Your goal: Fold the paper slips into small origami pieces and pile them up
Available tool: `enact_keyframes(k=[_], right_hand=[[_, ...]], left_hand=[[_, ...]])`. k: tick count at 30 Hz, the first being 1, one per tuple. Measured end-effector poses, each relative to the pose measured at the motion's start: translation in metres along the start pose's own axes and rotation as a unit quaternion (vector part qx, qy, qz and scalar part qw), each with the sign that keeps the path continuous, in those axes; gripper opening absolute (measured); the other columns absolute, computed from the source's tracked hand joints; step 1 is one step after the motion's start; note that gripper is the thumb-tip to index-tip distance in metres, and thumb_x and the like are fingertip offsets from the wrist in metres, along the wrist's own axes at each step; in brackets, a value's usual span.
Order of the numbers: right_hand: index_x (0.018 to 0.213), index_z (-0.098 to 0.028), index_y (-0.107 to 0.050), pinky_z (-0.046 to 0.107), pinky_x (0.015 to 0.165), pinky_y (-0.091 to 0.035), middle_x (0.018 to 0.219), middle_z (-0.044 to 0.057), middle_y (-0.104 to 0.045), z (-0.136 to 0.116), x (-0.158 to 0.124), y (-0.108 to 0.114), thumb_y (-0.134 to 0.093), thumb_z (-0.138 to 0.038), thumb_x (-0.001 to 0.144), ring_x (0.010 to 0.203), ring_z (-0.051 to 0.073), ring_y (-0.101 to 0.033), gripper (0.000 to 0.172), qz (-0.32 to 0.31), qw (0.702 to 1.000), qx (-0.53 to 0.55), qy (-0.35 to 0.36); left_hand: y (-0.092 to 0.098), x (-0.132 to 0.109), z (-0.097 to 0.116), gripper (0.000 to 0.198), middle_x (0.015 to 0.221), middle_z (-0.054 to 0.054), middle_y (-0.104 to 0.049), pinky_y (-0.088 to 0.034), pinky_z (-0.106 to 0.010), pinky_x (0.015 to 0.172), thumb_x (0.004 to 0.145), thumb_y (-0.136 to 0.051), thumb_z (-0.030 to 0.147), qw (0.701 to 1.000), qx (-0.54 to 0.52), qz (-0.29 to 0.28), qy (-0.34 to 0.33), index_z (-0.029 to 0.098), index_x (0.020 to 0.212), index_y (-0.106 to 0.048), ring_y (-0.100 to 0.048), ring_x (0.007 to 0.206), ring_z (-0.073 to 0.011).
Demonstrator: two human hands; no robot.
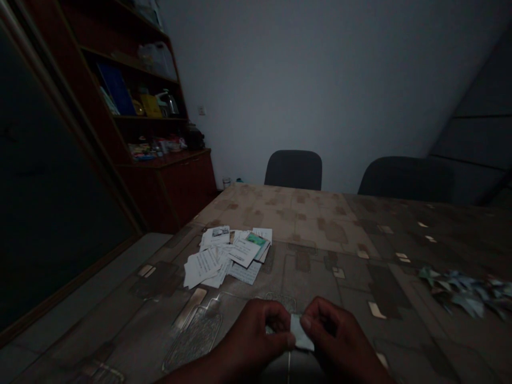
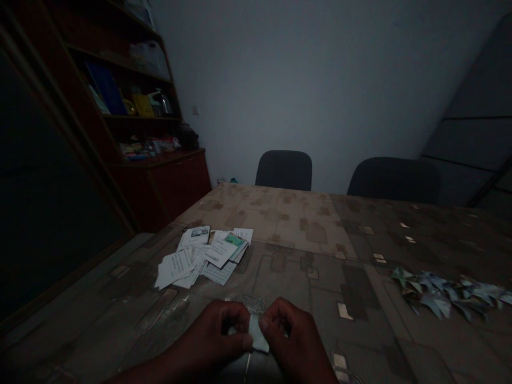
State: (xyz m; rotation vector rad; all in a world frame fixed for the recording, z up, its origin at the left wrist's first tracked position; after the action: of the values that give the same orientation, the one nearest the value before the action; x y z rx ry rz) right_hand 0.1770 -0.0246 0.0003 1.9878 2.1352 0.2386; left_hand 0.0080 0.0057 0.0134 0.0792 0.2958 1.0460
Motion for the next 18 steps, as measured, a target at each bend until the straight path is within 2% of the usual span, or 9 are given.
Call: enact_keyframes(k=[4, 8, 13, 15, 16, 17, 18], right_hand=[[0.064, -0.019, -0.051, 0.023, 0.053, -0.030, 0.058, -0.004, -0.046, -0.002, -0.001, 0.001, -0.058, -0.050, 0.078, 0.057, 0.013, -0.041, 0.034, 0.015, 1.000, -0.004, -0.001], [0.064, -0.019, -0.052, 0.024, 0.054, -0.031, 0.058, -0.004, -0.047, -0.002, 0.001, 0.000, -0.058, -0.048, 0.077, 0.058, 0.013, -0.043, 0.033, 0.028, 1.000, -0.008, -0.011], [0.066, -0.019, -0.053, 0.024, 0.053, -0.033, 0.057, -0.004, -0.046, -0.002, 0.002, 0.004, -0.055, -0.047, 0.082, 0.055, 0.013, -0.045, 0.033, -0.017, 1.000, -0.007, 0.000], [0.074, -0.018, -0.059, 0.025, 0.055, -0.037, 0.063, -0.002, -0.054, -0.007, 0.002, 0.014, -0.049, -0.043, 0.088, 0.059, 0.015, -0.051, 0.030, -0.026, 0.998, -0.040, 0.032], [0.082, -0.018, -0.062, 0.026, 0.059, -0.040, 0.070, 0.000, -0.059, -0.010, 0.002, 0.020, -0.050, -0.038, 0.088, 0.065, 0.017, -0.055, 0.024, -0.016, 0.995, -0.082, 0.057], [0.088, -0.019, -0.064, 0.029, 0.065, -0.043, 0.078, 0.002, -0.063, -0.014, 0.002, 0.026, -0.053, -0.031, 0.088, 0.073, 0.018, -0.058, 0.016, -0.004, 0.986, -0.132, 0.098], [0.091, -0.020, -0.064, 0.031, 0.071, -0.044, 0.084, 0.004, -0.065, -0.018, 0.002, 0.030, -0.056, -0.025, 0.086, 0.080, 0.020, -0.059, 0.011, -0.022, 0.972, -0.177, 0.152]], left_hand=[[0.002, -0.001, 0.002, 0.003, 0.057, 0.005, -0.051, -0.034, -0.022, 0.059, 0.060, -0.060, 0.012, 1.000, -0.002, -0.009, 0.013, 0.015, 0.060, -0.059, -0.045, 0.060, -0.0122], [0.001, 0.000, 0.003, 0.007, 0.061, 0.004, -0.054, -0.034, -0.023, 0.060, 0.063, -0.063, 0.019, 1.000, -0.026, -0.002, 0.004, 0.013, 0.068, -0.063, -0.047, 0.062, -0.0127], [-0.002, 0.004, -0.004, 0.013, 0.058, 0.005, -0.052, -0.032, -0.023, 0.055, 0.060, -0.065, 0.024, 0.997, -0.062, 0.026, 0.025, 0.014, 0.067, -0.060, -0.045, 0.057, -0.0116], [-0.001, 0.005, -0.007, 0.013, 0.056, 0.006, -0.050, -0.030, -0.022, 0.053, 0.060, -0.065, 0.025, 0.996, -0.070, 0.039, 0.041, 0.015, 0.066, -0.059, -0.043, 0.054, -0.0106], [-0.001, 0.005, -0.008, 0.014, 0.055, 0.006, -0.049, -0.029, -0.022, 0.052, 0.059, -0.065, 0.025, 0.996, -0.072, 0.043, 0.044, 0.015, 0.066, -0.058, -0.042, 0.053, -0.0102], [0.000, 0.005, -0.009, 0.015, 0.054, 0.007, -0.047, -0.029, -0.022, 0.052, 0.059, -0.065, 0.026, 0.995, -0.075, 0.046, 0.045, 0.015, 0.065, -0.057, -0.041, 0.053, -0.0098], [0.001, 0.005, -0.009, 0.015, 0.053, 0.007, -0.046, -0.029, -0.022, 0.052, 0.059, -0.066, 0.026, 0.995, -0.079, 0.046, 0.044, 0.016, 0.065, -0.057, -0.041, 0.052, -0.0096]])
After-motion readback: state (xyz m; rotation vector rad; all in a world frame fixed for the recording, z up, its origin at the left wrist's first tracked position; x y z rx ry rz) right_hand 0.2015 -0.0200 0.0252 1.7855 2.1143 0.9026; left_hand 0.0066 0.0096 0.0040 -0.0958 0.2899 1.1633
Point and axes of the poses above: each hand's wrist, its own x-axis towards the middle knuckle, its own y-axis out of the back of the hand, z = x × y, the point moved 1 cm from there along x, towards the middle knuckle
